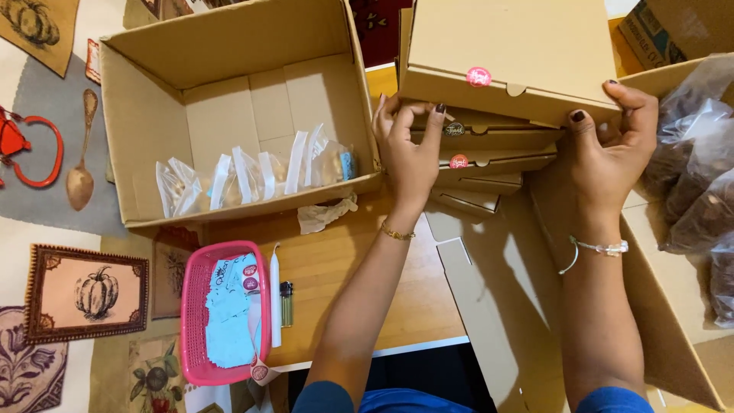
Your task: Packing small bags into cardboard boxes and sealing them with stickers.
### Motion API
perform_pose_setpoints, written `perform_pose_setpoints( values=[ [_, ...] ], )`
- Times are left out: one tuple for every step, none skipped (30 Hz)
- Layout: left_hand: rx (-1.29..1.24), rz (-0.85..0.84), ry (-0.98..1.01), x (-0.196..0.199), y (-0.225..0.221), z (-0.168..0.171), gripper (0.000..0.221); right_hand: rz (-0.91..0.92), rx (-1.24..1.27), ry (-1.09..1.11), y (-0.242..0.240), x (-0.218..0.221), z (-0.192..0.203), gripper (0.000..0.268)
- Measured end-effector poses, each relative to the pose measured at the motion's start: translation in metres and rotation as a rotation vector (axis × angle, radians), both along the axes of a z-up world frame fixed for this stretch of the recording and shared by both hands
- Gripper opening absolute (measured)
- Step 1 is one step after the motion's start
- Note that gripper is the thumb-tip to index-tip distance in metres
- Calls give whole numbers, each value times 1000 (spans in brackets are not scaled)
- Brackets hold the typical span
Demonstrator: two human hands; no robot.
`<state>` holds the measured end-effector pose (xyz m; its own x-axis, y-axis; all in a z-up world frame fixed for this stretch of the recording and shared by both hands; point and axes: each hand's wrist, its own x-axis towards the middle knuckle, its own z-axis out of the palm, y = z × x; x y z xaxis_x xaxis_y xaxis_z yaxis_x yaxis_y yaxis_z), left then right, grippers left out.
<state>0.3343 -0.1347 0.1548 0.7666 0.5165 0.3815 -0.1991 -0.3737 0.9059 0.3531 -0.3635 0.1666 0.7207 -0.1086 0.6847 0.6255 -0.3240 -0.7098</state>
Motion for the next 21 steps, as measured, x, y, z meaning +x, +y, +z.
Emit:
perform_pose_setpoints(
  values=[
    [39,42,-32,-2,-1,1,17,22,23,11,1,-1,2,31],
    [77,83,-65,-4,-2,3,8,44,45,22,1,-2,4,32],
    [77,82,-67,-15,-8,11,8,42,45,20,0,-3,5,32],
    [205,127,-135,-26,-14,19,5,40,53,35,0,-3,7,31],
    [335,171,-199,-37,-20,27,6,39,62,52,0,-4,7,31],
    [336,169,-199,-49,-30,25,6,37,63,53,-1,-7,8,31],
    [289,5,-258,-59,-40,24,8,8,41,46,-1,-7,9,29],
    [242,-159,-316,-68,-50,23,11,-22,19,40,-1,-7,11,27],
    [242,-164,-314,-67,-61,14,11,-25,20,43,2,-12,16,27],
    [-147,-341,-109,-66,-73,4,9,-10,2,5,4,-17,21,26],
    [-537,-513,109,-66,-85,-7,10,4,-19,-30,6,-24,26,26],
    [-540,-517,115,-57,-96,-18,10,-1,-21,-25,9,-32,27,26],
    [-849,-524,169,-45,-107,-29,16,7,11,-11,13,-37,31,27],
    [-1158,-521,224,-33,-118,-39,30,15,43,3,17,-43,34,28],
    [-1157,-528,224,-31,-120,-33,30,10,43,-1,17,-46,36,28],
    [-1176,-534,156,-29,-122,-27,28,-16,30,28,18,-50,37,29],
    [-1195,-536,90,-29,-123,-22,26,-38,18,60,20,-54,38,30],
    [-1195,-539,90,-28,-124,-21,26,-40,17,59,20,-55,38,30],
    [-1167,-518,97,-28,-123,-20,22,-40,22,63,20,-56,39,29],
    [-1140,-497,105,-28,-123,-19,19,-41,27,67,20,-57,39,29],
    [-1139,-494,103,-25,-123,-29,19,-38,27,67,19,-57,37,29]
  ],
)
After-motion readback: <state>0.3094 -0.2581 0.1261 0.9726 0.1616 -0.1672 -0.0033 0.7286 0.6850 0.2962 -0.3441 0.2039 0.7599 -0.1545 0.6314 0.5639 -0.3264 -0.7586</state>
